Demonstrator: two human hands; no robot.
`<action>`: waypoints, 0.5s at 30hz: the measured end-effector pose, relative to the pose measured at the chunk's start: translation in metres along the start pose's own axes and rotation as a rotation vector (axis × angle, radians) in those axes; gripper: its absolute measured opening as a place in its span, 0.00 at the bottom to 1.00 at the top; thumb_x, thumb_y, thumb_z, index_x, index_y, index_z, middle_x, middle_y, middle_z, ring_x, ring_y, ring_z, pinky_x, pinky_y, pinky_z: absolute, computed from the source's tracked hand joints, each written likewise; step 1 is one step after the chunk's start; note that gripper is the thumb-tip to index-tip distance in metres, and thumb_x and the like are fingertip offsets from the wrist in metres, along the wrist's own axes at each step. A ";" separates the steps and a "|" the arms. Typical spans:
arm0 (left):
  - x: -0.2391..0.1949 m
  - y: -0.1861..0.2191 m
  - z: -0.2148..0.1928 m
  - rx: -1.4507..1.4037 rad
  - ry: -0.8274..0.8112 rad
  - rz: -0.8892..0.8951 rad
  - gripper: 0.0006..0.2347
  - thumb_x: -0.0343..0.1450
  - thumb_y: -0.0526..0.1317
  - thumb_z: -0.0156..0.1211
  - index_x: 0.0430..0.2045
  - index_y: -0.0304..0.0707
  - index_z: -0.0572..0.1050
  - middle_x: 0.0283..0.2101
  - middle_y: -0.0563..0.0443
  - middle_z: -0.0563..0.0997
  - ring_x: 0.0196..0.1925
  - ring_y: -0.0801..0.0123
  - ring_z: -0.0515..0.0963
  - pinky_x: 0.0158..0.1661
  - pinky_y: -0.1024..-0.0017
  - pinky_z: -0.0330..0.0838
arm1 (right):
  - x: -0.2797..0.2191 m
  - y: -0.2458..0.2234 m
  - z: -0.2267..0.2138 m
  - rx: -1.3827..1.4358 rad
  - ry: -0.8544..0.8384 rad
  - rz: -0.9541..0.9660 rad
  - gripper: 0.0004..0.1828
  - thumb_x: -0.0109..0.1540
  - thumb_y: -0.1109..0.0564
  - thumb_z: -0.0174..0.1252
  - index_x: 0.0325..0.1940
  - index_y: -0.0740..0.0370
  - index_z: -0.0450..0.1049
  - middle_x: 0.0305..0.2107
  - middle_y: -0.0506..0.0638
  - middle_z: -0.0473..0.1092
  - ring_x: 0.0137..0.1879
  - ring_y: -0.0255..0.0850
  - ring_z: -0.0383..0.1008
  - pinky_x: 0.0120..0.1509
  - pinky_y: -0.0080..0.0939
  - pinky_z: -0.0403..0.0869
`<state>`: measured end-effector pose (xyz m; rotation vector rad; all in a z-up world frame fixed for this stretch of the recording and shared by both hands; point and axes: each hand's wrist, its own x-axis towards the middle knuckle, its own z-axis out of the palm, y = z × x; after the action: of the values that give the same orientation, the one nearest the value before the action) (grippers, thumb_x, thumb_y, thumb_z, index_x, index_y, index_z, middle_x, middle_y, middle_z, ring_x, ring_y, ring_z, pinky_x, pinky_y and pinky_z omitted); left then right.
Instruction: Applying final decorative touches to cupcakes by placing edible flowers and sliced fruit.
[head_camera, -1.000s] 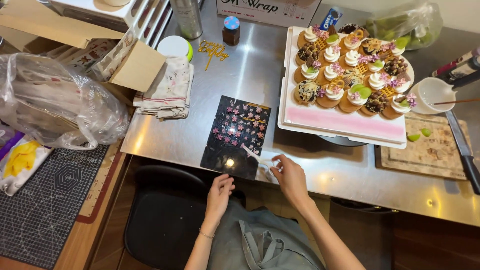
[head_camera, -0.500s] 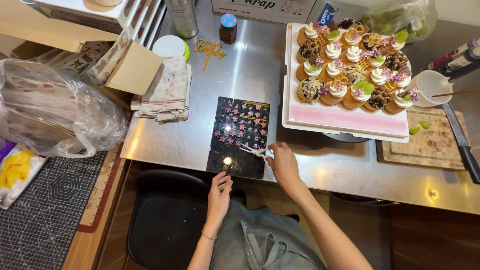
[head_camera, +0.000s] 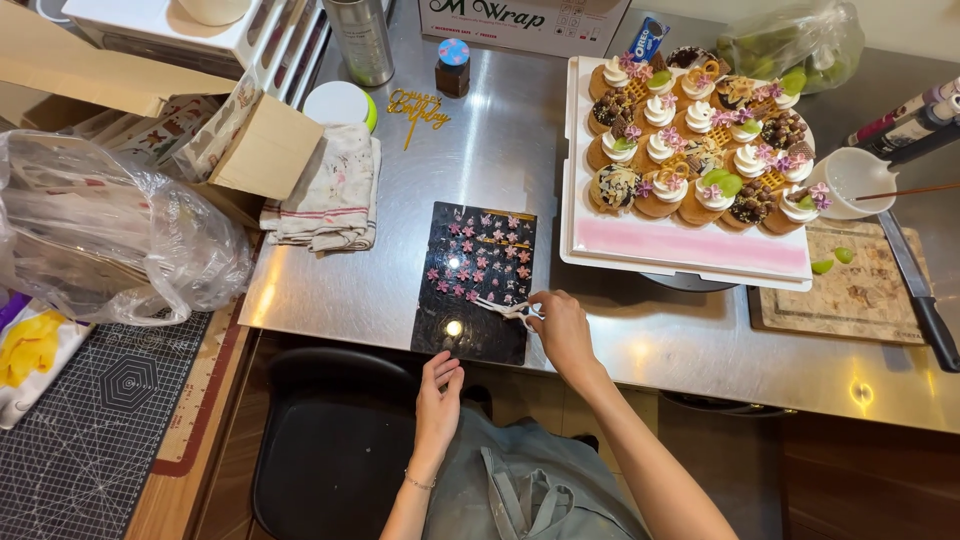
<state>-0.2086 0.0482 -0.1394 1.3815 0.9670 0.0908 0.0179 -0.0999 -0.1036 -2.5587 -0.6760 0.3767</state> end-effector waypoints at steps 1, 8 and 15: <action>0.000 -0.001 0.000 -0.003 0.004 0.004 0.22 0.82 0.46 0.59 0.73 0.47 0.74 0.70 0.50 0.85 0.72 0.66 0.84 0.69 0.64 0.79 | -0.002 0.002 0.000 0.022 0.012 -0.022 0.20 0.64 0.64 0.76 0.61 0.59 0.87 0.49 0.64 0.83 0.51 0.59 0.87 0.50 0.63 0.80; -0.002 0.006 -0.003 -0.004 0.016 -0.013 0.21 0.82 0.45 0.58 0.72 0.46 0.74 0.70 0.50 0.85 0.72 0.66 0.84 0.69 0.64 0.80 | -0.025 0.014 -0.009 0.215 0.015 0.013 0.17 0.68 0.60 0.70 0.62 0.56 0.88 0.46 0.57 0.83 0.45 0.53 0.87 0.55 0.53 0.80; -0.007 0.035 -0.008 -0.013 0.034 -0.009 0.10 0.84 0.42 0.57 0.51 0.39 0.85 0.36 0.47 0.87 0.34 0.68 0.86 0.44 0.69 0.81 | -0.085 0.012 -0.100 0.470 0.160 -0.049 0.17 0.69 0.59 0.72 0.62 0.52 0.89 0.43 0.46 0.81 0.46 0.37 0.85 0.56 0.38 0.89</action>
<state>-0.2014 0.0593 -0.1051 1.3681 0.9994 0.1144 -0.0119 -0.1899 -0.0124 -2.0960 -0.5177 0.2720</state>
